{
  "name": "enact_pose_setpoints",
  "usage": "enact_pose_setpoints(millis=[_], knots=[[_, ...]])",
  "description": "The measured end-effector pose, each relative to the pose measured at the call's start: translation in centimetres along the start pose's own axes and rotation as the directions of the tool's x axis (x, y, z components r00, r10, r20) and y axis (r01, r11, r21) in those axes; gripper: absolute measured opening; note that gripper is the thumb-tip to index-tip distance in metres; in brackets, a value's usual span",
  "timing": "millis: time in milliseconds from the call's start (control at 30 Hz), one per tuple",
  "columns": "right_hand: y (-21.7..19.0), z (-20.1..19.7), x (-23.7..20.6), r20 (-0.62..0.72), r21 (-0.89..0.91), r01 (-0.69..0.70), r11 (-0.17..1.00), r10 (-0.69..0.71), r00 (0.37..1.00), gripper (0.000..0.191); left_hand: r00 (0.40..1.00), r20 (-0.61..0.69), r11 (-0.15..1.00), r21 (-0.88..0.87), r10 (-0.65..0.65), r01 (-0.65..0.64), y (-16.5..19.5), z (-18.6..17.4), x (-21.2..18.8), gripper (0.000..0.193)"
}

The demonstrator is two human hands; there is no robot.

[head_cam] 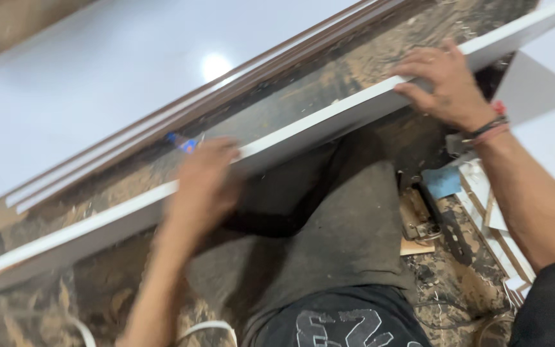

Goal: The person sits on the workshop floor and applies white edge banding tape to the raw edge of a long board, pressing it with a heated hand iron. They then run a sanding block along the banded edge to smooth it, reposition the board, and handle additional boards and tape pieces.

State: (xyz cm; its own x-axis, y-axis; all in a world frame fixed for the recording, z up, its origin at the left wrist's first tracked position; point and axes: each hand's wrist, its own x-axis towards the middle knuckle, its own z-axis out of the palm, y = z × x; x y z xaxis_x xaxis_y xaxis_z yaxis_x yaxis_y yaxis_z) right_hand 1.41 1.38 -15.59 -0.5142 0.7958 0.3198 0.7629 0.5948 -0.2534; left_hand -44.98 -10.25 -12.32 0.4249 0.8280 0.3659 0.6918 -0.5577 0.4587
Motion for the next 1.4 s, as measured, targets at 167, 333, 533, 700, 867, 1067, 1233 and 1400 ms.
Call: enact_pose_setpoints(millis=[167, 333, 533, 700, 867, 1067, 1233, 1400], knots=[[-0.8, -1.2, -4.8, -0.365, 0.154, -0.235, 0.96, 0.277, 0.889, 0.03, 0.994, -0.089, 0.997, -0.043, 0.059, -0.063, 6.0, 11.5, 10.2, 0.027], [1.8, 4.2, -16.7, 0.057, 0.113, -0.759, 0.641, 0.759, 0.649, 0.042, 0.984, -0.176, 0.997, -0.07, 0.013, -0.025, 7.4, 13.7, 12.9, 0.01], [-0.4, 12.1, -26.0, 0.525, 0.018, -0.942, 0.335, 0.799, 0.294, 0.052, 0.991, -0.128, 0.999, -0.036, -0.027, 0.023, 6.5, 14.1, 12.8, 0.023], [-0.5, 12.0, -25.1, 0.492, 0.247, -0.949, 0.195, 0.818, 0.296, 0.044, 0.989, -0.138, 0.998, 0.004, -0.057, 0.058, 6.7, 14.3, 12.8, 0.023], [0.8, 5.7, -21.7, 0.477, 0.317, -0.946, 0.069, 0.85, 0.222, 0.043, 0.988, -0.109, 0.994, 0.007, -0.105, 0.106, 6.7, 14.4, 13.0, 0.022], [2.8, -6.7, -14.8, 0.084, 0.368, -0.709, 0.601, 0.738, 0.669, 0.036, 0.989, -0.108, 0.995, 0.017, -0.099, 0.101, 6.4, 14.5, 12.7, 0.024], [4.7, -12.9, -5.1, 0.011, 0.371, -0.617, 0.694, 0.661, 0.75, 0.036, 0.988, -0.12, 0.995, 0.011, -0.098, 0.1, 6.6, 14.5, 12.5, 0.023], [4.6, -11.3, 2.5, 0.17, 0.302, -0.653, 0.694, 0.635, 0.753, 0.04, 0.987, -0.125, 0.995, -0.003, -0.097, 0.098, 6.6, 14.3, 12.3, 0.024]])
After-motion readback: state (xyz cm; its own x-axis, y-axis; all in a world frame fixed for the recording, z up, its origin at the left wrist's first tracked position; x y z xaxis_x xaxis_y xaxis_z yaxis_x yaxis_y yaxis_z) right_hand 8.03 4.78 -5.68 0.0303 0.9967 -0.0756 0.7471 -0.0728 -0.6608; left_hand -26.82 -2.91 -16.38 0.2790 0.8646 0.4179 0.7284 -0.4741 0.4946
